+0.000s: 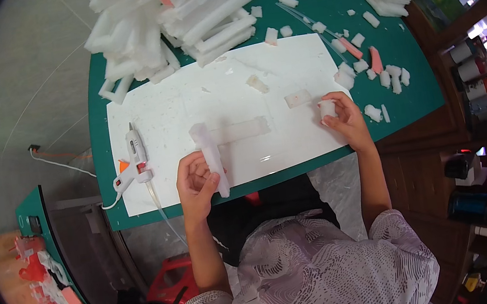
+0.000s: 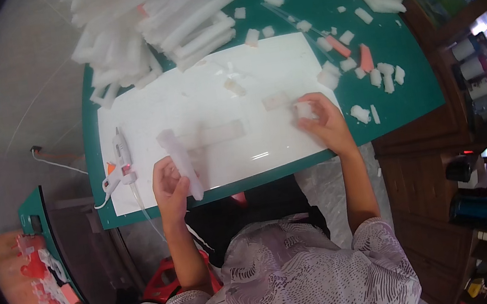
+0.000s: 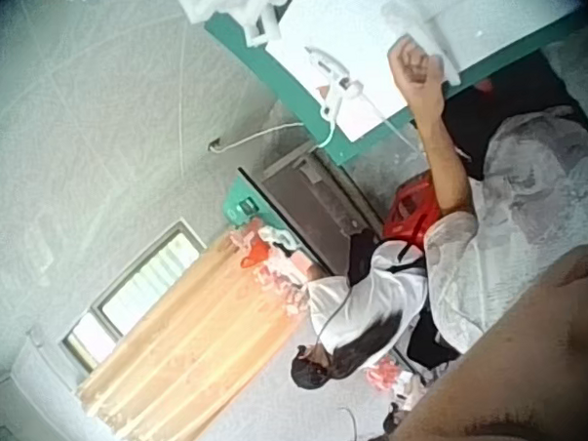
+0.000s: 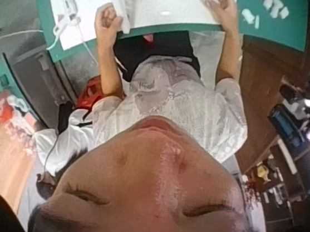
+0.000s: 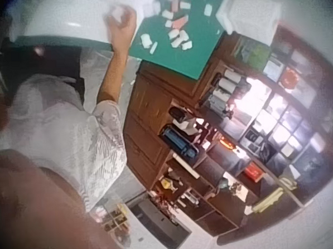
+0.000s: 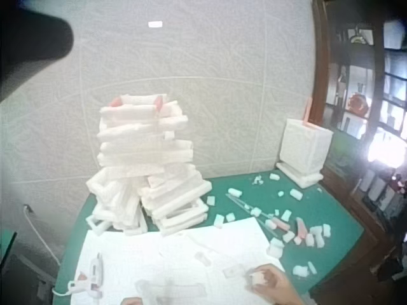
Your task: The person applies hot glue to foam pieces using a hot glue gun and joins the foam pieces together by hand.
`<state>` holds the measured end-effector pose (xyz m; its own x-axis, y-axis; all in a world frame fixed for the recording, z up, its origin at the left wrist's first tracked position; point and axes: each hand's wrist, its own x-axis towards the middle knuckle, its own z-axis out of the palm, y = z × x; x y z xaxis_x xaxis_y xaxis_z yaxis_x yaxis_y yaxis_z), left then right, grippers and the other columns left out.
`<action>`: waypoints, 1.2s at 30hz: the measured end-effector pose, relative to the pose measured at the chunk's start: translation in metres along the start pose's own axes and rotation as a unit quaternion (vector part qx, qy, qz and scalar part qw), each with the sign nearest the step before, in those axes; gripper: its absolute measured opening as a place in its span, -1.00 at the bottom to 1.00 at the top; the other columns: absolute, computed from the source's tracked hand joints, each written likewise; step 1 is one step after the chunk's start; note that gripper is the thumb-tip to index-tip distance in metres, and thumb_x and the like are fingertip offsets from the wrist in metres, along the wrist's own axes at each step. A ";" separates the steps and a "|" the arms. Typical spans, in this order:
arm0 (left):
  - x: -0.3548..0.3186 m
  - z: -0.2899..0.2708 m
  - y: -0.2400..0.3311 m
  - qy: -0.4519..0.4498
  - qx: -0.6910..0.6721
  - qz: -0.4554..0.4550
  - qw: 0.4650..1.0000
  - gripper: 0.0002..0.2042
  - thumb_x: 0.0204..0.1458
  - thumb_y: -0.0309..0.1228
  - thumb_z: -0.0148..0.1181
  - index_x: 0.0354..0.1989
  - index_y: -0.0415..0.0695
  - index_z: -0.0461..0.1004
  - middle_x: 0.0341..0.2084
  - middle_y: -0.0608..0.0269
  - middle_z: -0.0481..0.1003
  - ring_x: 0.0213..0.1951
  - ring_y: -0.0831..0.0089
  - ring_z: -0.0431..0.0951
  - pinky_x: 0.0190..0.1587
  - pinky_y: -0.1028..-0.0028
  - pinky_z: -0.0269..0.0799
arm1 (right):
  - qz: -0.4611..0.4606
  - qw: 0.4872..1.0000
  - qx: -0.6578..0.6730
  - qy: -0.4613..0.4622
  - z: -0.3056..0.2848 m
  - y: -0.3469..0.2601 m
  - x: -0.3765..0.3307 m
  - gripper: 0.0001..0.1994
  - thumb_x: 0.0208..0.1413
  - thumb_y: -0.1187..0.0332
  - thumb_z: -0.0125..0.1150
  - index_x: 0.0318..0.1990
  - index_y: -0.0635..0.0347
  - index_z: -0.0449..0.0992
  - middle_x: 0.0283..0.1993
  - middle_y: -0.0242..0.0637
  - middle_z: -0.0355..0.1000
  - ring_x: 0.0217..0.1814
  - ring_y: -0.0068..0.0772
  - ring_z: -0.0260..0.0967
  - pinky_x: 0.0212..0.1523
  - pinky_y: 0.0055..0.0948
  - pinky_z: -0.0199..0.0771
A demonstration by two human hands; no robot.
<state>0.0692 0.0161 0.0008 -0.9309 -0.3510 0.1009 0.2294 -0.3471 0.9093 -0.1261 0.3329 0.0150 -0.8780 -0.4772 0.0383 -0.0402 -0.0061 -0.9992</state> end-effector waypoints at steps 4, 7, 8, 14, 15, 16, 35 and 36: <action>-0.003 0.003 0.021 0.028 0.028 0.011 0.999 -0.54 0.08 -0.68 0.19 0.17 -0.34 0.24 -0.04 0.04 0.48 -0.10 0.37 0.56 0.02 0.38 0.49 | -0.009 1.000 0.004 -0.007 -0.003 0.003 -0.002 -0.54 0.08 0.54 0.32 0.14 0.27 0.35 0.05 -0.27 0.37 0.12 -0.45 0.33 0.04 -0.44 0.48; -0.005 -0.008 0.034 0.097 0.129 0.006 0.987 -0.56 0.10 -0.68 0.17 0.18 -0.32 0.27 -0.09 0.08 0.51 -0.12 0.49 0.55 -0.01 0.53 0.46 | 0.012 1.000 0.016 -0.013 -0.003 0.005 -0.002 -0.56 0.08 0.54 0.31 0.13 0.22 0.38 0.09 -0.34 0.32 0.16 -0.45 0.27 0.13 -0.44 0.34; -0.006 -0.012 0.037 0.102 0.132 0.008 0.986 -0.56 0.10 -0.68 0.17 0.18 -0.32 0.27 -0.09 0.08 0.51 -0.12 0.49 0.55 -0.01 0.53 0.46 | 0.008 1.000 0.011 -0.012 -0.003 0.005 -0.002 -0.56 0.09 0.52 0.31 0.14 0.21 0.38 0.10 -0.34 0.32 0.16 -0.45 0.26 0.12 -0.44 0.34; -0.009 -0.019 0.047 0.157 0.208 -0.062 0.963 -0.62 0.17 -0.60 0.20 0.16 -0.28 0.33 -0.18 0.11 0.59 -0.24 0.62 0.56 -0.14 0.65 0.43 | -0.004 1.000 0.006 -0.019 -0.003 0.004 -0.001 -0.55 0.10 0.53 0.29 0.16 0.23 0.36 0.09 -0.30 0.32 0.14 -0.45 0.26 0.09 -0.47 0.36; -0.008 -0.020 0.047 0.161 0.210 -0.062 0.962 -0.62 0.17 -0.60 0.20 0.16 -0.28 0.33 -0.18 0.11 0.59 -0.24 0.62 0.56 -0.14 0.65 0.43 | -0.008 1.000 0.007 -0.016 -0.002 0.003 -0.001 -0.55 0.11 0.54 0.28 0.16 0.25 0.36 0.09 -0.28 0.33 0.13 -0.44 0.27 0.09 -0.47 0.38; -0.007 -0.019 0.047 0.168 0.242 -0.062 0.954 -0.64 0.17 -0.58 0.21 0.14 -0.29 0.35 -0.20 0.11 0.60 -0.26 0.63 0.56 -0.18 0.63 0.44 | -0.008 1.000 0.009 -0.020 -0.002 0.004 -0.001 -0.55 0.11 0.54 0.28 0.16 0.25 0.36 0.09 -0.28 0.33 0.13 -0.44 0.27 0.09 -0.47 0.38; 0.006 0.004 0.047 0.198 0.513 -0.018 0.835 -0.73 0.14 -0.44 0.24 -0.04 -0.34 0.50 -0.27 -0.11 0.63 -0.28 0.22 0.69 -0.21 0.39 0.60 | -0.009 1.000 0.000 -0.007 0.000 0.002 -0.001 -0.55 0.12 0.54 0.26 0.17 0.29 0.35 0.03 -0.26 0.34 0.10 -0.44 0.28 0.08 -0.47 0.39; 0.006 0.002 0.046 0.197 0.513 -0.017 0.835 -0.73 0.14 -0.44 0.24 -0.04 -0.34 0.50 -0.27 -0.11 0.63 -0.28 0.22 0.69 -0.21 0.39 0.60 | -0.010 1.000 0.000 -0.009 0.000 0.003 -0.001 -0.55 0.12 0.54 0.26 0.17 0.29 0.35 0.04 -0.27 0.33 0.11 -0.45 0.28 0.09 -0.47 0.39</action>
<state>0.0739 0.0001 0.0438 -0.7196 -0.6856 0.1103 -0.3487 0.4942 0.7964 -0.1249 0.3333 0.0124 -0.8679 -0.4933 0.0585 -0.0583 -0.0158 -0.9982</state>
